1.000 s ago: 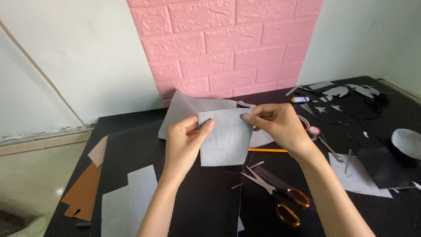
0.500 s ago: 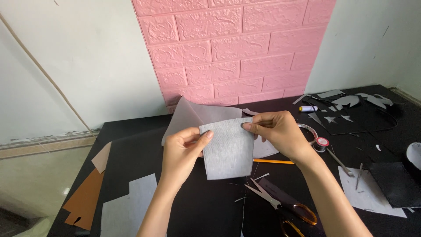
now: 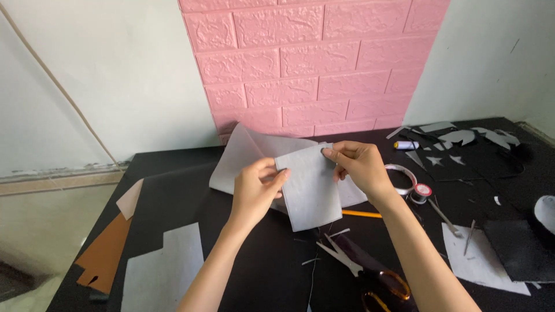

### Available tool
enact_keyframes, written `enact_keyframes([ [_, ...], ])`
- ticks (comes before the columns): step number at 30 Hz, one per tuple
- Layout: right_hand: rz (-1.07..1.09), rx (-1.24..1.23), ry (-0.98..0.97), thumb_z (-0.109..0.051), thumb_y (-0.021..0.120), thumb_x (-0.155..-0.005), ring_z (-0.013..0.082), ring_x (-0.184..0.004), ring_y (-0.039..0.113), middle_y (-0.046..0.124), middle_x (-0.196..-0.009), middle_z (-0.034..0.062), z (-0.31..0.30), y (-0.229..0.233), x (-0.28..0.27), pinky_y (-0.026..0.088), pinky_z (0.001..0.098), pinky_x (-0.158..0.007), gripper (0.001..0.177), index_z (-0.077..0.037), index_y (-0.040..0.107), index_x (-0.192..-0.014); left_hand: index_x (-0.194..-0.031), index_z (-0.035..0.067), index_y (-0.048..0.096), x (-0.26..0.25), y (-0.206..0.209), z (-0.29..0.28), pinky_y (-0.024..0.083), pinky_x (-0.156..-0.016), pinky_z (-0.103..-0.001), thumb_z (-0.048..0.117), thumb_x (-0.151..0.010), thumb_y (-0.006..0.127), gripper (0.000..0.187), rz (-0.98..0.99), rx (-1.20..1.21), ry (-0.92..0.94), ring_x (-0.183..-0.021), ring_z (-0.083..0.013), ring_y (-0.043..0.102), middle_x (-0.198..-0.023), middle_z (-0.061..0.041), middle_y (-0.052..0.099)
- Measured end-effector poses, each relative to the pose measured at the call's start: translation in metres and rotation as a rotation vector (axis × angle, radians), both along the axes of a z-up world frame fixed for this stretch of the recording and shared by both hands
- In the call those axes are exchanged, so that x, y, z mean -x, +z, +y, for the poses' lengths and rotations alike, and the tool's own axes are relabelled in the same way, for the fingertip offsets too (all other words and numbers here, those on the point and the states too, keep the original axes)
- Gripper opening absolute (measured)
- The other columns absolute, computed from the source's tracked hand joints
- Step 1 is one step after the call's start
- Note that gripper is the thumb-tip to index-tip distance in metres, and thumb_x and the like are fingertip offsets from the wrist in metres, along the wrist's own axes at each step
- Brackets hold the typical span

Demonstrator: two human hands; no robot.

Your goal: Measuring and marking a piece of leather with a ruler and pencil, then cutting it out with scissors and adhering it to a wall.

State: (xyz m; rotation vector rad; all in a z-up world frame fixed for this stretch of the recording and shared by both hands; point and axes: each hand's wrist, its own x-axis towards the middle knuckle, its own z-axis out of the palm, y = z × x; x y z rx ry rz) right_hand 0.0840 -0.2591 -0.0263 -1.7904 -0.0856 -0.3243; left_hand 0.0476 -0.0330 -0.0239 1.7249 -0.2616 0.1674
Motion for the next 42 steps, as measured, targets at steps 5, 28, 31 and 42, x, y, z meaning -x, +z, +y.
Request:
enact_keyframes([
  [5,-0.022,-0.13,-0.027,-0.011,0.074,-0.096,0.021,-0.051,0.066,0.072,-0.077,0.0199,-0.016,-0.01,-0.044,0.055,0.0297,-0.055,0.019,0.007,0.075,-0.099,-0.136,-0.008,0.058,-0.043,0.001,-0.012,0.067,-0.074,-0.041,0.025,-0.089,0.078,0.06,-0.078,0.014,0.042,-0.097,-0.042,0.075,-0.113,-0.035,0.07],
  [28,-0.003,-0.393,-0.343,-0.01,0.085,-0.085,0.0218,-0.075,0.08,0.066,-0.08,0.0033,0.04,0.001,-0.245,0.062,0.0231,-0.073,0.022,-0.006,0.064,-0.089,-0.151,0.02,0.044,-0.077,-0.077,-0.027,0.051,-0.103,-0.031,0.052,-0.095,0.045,0.064,-0.031,0.042,0.149,-0.134,-0.016,0.055,-0.159,0.0,0.044],
  [31,-0.084,-0.535,-0.352,-0.006,0.085,-0.086,0.0211,-0.067,0.078,0.057,-0.072,0.0018,0.043,-0.009,-0.259,0.064,0.0233,-0.07,0.03,-0.007,0.055,-0.088,-0.149,0.019,0.047,-0.078,-0.075,-0.029,0.05,-0.102,-0.029,0.047,-0.096,0.047,0.059,-0.011,0.055,0.133,-0.137,-0.0114,0.052,-0.156,0.001,0.047],
  [42,-0.397,-0.361,-0.701,-0.01,0.098,-0.071,0.0126,-0.066,0.058,0.05,-0.109,0.0057,0.054,-0.024,-0.268,0.057,0.0313,-0.078,0.054,-0.015,0.053,-0.1,-0.145,0.019,0.051,-0.082,-0.078,-0.032,0.052,-0.096,-0.027,0.044,-0.096,0.049,0.056,0.0,0.034,0.171,-0.136,-0.0098,0.054,-0.146,0.002,0.054],
])
